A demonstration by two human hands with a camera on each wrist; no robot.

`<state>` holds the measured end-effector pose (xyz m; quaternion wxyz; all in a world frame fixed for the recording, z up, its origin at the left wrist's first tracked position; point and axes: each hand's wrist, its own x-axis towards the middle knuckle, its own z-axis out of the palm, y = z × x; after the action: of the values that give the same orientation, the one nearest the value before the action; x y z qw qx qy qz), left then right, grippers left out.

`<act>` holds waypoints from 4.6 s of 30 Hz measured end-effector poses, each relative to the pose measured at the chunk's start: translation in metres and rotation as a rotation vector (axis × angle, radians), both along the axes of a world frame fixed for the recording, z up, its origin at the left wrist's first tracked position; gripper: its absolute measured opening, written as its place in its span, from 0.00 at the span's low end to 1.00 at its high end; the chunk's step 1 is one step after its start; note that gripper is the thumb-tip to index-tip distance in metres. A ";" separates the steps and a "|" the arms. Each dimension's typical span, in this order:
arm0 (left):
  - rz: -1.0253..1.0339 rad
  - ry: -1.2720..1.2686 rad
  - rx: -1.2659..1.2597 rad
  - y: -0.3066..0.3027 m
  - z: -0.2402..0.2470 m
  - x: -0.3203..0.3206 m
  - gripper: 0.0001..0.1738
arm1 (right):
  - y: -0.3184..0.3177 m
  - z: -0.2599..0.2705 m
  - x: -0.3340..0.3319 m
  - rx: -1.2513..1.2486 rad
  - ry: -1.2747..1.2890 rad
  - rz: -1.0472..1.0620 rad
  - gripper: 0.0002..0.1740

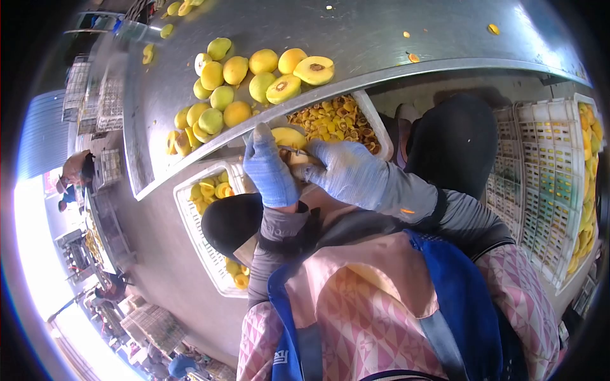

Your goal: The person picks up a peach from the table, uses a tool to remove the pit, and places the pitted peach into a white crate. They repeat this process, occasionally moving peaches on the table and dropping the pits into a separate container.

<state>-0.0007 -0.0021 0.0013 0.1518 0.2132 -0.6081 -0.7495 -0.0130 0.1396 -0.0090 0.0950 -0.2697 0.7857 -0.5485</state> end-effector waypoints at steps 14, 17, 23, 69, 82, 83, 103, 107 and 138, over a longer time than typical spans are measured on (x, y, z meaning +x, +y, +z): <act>-0.155 0.031 -0.080 -0.011 0.012 0.019 0.21 | 0.001 -0.005 -0.006 -0.303 -0.562 0.274 0.28; -0.237 0.096 -0.232 -0.024 0.004 0.021 0.24 | 0.020 0.026 -0.010 -0.336 -1.017 0.407 0.26; -0.104 -0.101 0.155 -0.043 0.019 0.039 0.28 | 0.022 0.025 -0.016 -0.227 -1.116 0.403 0.27; -0.400 0.308 0.465 -0.001 0.018 0.010 0.38 | 0.015 0.040 -0.021 -0.599 -0.941 0.038 0.22; -0.421 0.301 0.491 0.007 0.031 0.004 0.41 | 0.015 0.033 -0.020 -0.464 -0.450 -0.087 0.25; -0.459 0.320 0.410 0.005 0.031 0.004 0.45 | 0.015 0.030 -0.020 -0.500 -0.507 -0.077 0.25; -0.158 0.060 0.706 -0.013 0.018 -0.003 0.26 | 0.009 0.013 -0.004 0.001 0.084 -0.102 0.22; -0.011 0.118 0.480 -0.003 0.015 -0.004 0.26 | 0.003 0.008 -0.003 -0.011 0.009 -0.093 0.20; -0.031 0.172 -0.379 0.003 -0.002 -0.005 0.23 | 0.003 0.010 0.004 0.096 -0.024 0.005 0.19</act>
<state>-0.0058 0.0009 -0.0011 0.2291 0.1069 -0.7263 -0.6392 -0.0092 0.1429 0.0008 0.1185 -0.2600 0.8094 -0.5130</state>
